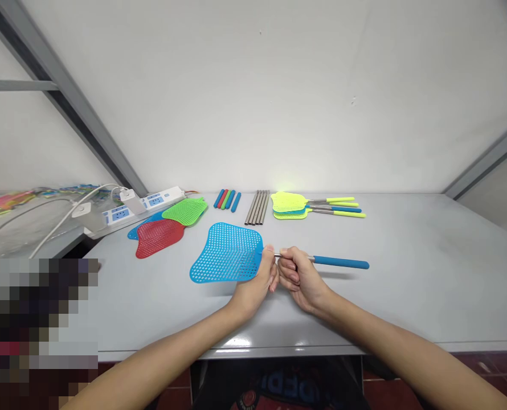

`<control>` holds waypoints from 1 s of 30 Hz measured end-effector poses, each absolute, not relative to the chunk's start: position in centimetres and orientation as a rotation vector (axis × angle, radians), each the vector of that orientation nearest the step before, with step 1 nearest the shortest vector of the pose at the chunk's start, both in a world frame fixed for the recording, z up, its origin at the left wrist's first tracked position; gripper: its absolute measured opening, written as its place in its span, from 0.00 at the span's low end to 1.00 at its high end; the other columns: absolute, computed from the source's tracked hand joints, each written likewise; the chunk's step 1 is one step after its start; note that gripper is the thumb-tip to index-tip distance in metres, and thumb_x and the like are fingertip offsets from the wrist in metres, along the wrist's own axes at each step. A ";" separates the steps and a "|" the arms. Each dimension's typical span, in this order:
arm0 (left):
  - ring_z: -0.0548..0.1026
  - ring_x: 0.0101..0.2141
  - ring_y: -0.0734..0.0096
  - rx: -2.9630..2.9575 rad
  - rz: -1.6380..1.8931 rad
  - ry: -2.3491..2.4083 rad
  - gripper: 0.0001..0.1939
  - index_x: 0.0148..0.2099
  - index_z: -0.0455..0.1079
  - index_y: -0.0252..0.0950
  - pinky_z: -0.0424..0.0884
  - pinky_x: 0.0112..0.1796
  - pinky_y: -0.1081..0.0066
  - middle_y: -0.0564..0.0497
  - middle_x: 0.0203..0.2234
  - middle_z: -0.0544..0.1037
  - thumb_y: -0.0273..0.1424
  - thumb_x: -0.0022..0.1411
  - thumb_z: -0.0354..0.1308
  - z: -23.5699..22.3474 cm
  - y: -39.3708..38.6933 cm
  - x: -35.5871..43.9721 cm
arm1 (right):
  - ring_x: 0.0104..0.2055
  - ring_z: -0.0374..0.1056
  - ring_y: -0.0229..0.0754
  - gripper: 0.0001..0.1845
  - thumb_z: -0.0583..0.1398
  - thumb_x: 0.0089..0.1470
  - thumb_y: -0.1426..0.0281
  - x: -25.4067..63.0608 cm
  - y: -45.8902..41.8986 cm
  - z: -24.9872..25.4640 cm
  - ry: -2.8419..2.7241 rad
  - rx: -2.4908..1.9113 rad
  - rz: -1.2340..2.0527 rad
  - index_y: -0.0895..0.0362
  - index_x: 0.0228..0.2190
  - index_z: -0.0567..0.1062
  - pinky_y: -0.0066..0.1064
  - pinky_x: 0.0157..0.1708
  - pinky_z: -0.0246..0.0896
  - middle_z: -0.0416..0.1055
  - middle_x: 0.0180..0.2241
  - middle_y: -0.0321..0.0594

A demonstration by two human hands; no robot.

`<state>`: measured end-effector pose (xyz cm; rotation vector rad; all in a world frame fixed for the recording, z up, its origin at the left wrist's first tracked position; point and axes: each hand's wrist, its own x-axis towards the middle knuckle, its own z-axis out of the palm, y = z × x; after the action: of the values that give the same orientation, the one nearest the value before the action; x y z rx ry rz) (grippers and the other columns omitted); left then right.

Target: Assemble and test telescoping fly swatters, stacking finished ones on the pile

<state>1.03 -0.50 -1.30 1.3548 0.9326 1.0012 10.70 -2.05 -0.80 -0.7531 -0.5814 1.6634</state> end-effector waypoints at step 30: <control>0.55 0.11 0.82 1.386 1.036 0.924 0.25 0.12 0.48 0.36 0.56 0.20 0.75 0.59 0.06 0.54 0.41 0.58 0.40 -0.6 0.0 0.9 | 0.10 0.38 0.29 0.19 0.50 0.43 0.72 10.8 -1.8 -0.5 -0.469 -0.615 1.692 0.57 0.07 0.52 0.24 0.12 0.35 0.43 0.05 0.28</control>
<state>0.94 -0.01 -0.57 1.3858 0.9239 1.0362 10.78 -1.79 -0.50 -0.6153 -0.4695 1.6920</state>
